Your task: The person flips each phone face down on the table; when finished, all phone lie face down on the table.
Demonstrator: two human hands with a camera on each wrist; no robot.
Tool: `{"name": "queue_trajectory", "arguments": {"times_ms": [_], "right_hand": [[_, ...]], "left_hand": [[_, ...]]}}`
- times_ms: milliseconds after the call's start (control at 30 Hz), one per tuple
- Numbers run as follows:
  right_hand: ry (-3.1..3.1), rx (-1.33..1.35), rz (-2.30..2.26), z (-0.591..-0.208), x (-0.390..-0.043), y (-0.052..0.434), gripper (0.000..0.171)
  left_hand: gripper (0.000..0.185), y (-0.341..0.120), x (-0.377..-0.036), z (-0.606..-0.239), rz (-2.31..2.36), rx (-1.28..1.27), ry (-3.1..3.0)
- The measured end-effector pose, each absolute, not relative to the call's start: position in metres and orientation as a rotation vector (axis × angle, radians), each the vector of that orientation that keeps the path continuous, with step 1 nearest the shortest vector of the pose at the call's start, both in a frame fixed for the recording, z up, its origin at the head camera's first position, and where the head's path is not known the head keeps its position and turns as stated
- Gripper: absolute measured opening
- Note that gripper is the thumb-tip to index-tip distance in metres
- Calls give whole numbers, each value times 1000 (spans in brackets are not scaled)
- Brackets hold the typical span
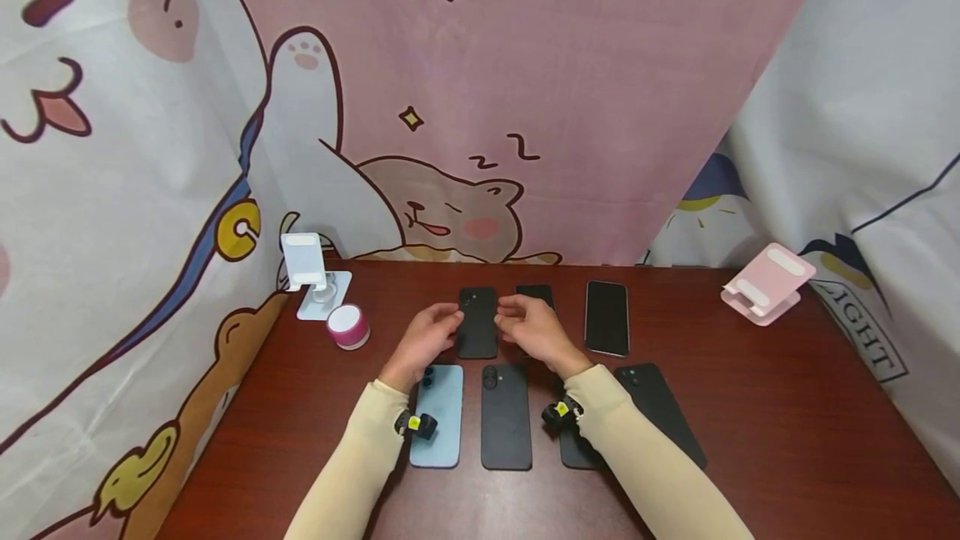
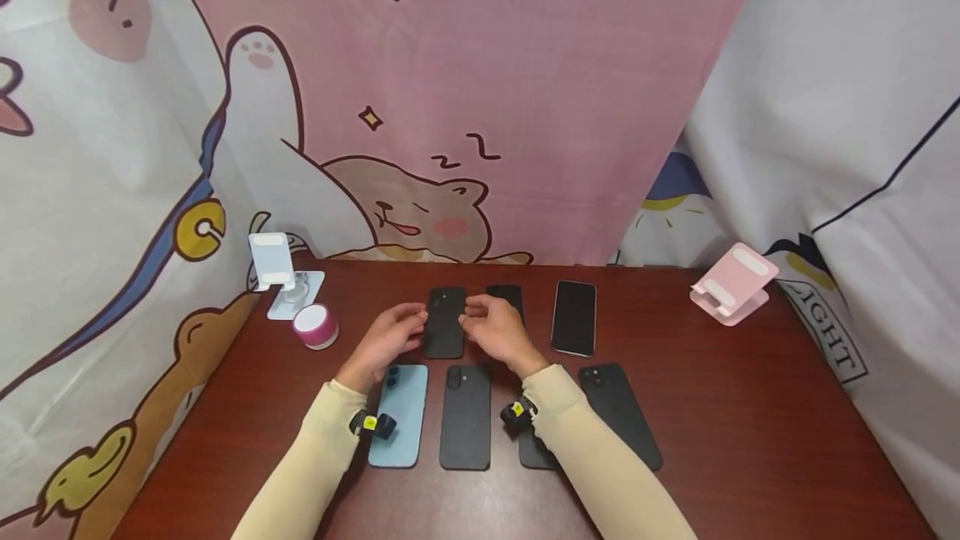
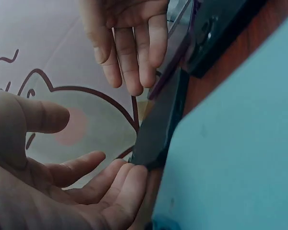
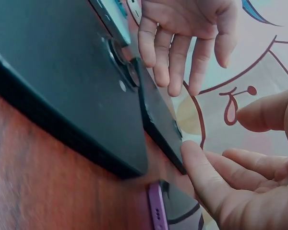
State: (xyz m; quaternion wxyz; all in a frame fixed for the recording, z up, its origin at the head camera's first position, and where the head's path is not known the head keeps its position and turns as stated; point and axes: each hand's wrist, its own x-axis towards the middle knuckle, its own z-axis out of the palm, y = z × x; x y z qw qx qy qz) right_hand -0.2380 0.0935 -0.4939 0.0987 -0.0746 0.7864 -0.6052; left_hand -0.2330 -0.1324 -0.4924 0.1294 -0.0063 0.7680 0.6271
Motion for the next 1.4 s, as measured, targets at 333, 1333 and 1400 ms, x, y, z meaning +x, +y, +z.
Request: {"name": "queue_trajectory", "arguments": {"times_ms": [333, 1333, 1400], "right_hand": [[2351, -165, -1896, -489, -243, 119, 43], [2569, 5, -1675, -498, -238, 163, 48], [2541, -1, -1686, -498, -237, 163, 49]], "left_hand": [[50, -107, -237, -486, 1932, 96, 2138], [58, -44, -237, -488, 1840, 114, 1930], [58, -43, -237, -488, 1848, 104, 1917]]}}
